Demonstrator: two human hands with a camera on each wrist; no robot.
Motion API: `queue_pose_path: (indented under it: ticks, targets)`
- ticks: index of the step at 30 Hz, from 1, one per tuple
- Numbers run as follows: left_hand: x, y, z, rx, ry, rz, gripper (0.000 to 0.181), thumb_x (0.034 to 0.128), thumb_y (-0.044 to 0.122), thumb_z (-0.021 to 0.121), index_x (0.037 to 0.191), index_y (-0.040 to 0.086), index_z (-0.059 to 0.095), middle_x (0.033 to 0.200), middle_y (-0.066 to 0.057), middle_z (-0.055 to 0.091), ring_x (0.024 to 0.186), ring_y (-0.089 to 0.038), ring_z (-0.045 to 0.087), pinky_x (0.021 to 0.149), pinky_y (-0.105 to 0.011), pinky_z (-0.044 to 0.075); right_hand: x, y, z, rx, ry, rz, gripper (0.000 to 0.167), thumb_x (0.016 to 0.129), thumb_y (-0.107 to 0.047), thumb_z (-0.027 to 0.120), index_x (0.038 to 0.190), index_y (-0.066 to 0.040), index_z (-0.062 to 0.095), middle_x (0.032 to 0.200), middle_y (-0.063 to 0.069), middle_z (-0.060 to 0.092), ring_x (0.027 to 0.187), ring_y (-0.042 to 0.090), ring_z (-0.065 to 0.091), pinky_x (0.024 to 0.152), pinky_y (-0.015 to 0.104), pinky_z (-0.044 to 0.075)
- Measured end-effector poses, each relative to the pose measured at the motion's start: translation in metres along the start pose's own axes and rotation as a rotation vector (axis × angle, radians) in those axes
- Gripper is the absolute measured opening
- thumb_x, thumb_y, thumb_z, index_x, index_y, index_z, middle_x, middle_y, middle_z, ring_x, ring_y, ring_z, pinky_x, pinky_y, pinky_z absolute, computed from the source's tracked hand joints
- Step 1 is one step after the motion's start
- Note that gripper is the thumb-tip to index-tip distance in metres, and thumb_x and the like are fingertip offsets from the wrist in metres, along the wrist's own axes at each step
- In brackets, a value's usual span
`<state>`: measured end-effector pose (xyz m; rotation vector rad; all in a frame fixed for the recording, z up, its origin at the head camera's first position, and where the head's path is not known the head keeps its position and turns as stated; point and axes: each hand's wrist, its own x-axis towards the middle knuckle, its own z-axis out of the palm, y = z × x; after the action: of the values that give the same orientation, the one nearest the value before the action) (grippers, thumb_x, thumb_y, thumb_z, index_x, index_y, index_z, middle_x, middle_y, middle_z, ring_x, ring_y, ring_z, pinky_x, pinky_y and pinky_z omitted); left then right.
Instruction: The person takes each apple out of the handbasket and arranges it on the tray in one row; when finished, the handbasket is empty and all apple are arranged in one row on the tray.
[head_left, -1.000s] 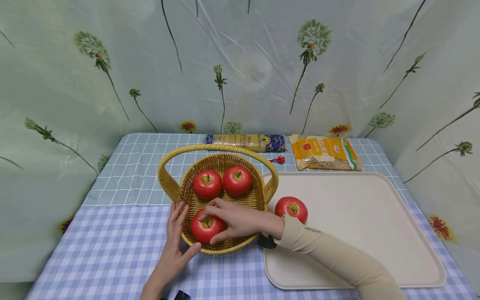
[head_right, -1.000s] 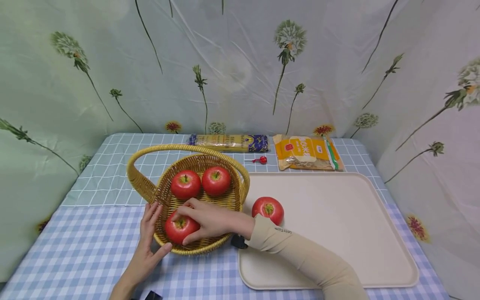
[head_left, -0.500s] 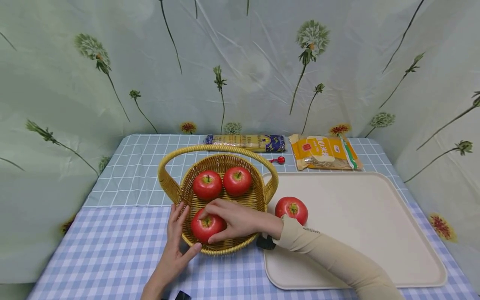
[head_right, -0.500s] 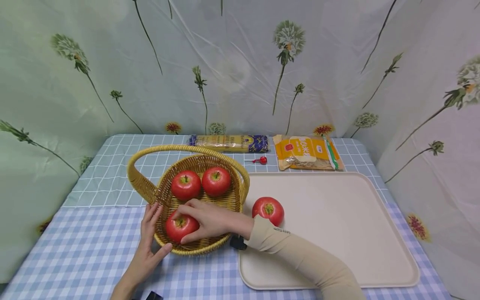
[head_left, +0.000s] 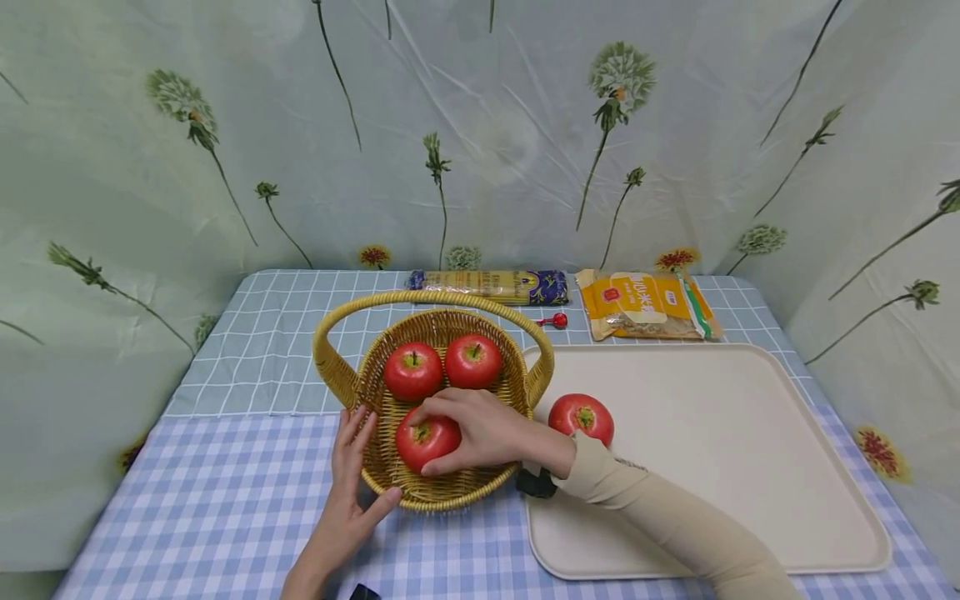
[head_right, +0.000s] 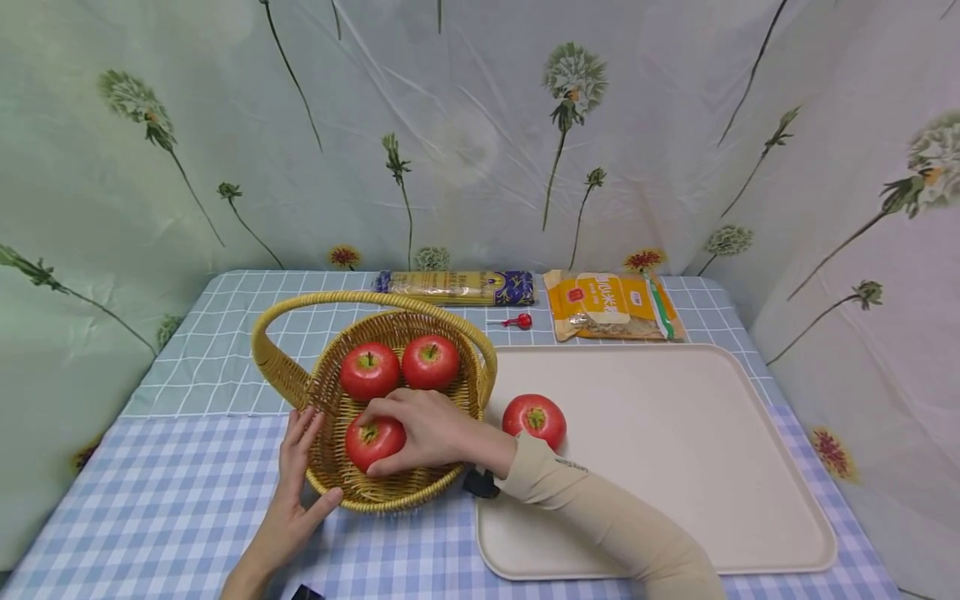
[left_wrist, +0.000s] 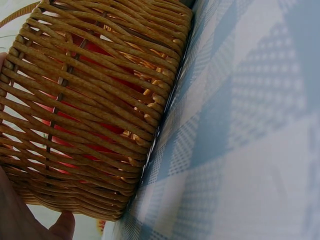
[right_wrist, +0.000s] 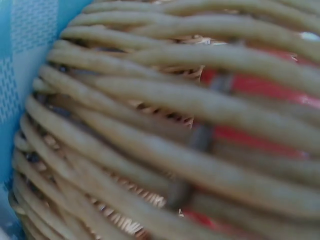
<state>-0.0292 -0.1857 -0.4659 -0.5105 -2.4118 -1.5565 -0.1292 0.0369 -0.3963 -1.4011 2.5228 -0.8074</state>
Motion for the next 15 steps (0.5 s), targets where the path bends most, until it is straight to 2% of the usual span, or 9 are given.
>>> queue_pose_path:
  ticks: [9, 15]
  targets:
    - [-0.0003, 0.0, 0.0001, -0.002, 0.003, 0.002, 0.09, 0.0754, 0.0, 0.07, 0.15, 0.001, 0.019, 0.156, -0.013, 0.003, 0.14, -0.03, -0.015, 0.099, -0.068, 0.005, -0.005, 0.0028, -0.004, 0.094, 0.062, -0.011, 0.05, 0.077, -0.049, 0.074, 0.12, -0.028, 0.059, 0.116, -0.006, 0.056, 0.102, 0.005, 0.052, 0.082, 0.027, 0.046]
    - [-0.0006, -0.0007, 0.0005, 0.003, 0.008, 0.004, 0.09, 0.0753, 0.001, 0.07, 0.15, 0.001, 0.019, 0.156, -0.013, 0.004, 0.14, -0.03, -0.015, 0.1, -0.067, 0.004, -0.0068, 0.0041, -0.0069, 0.16, 0.111, -0.015, 0.05, 0.076, -0.049, 0.075, 0.12, -0.03, 0.06, 0.117, -0.012, 0.056, 0.103, 0.002, 0.051, 0.083, 0.025, 0.046]
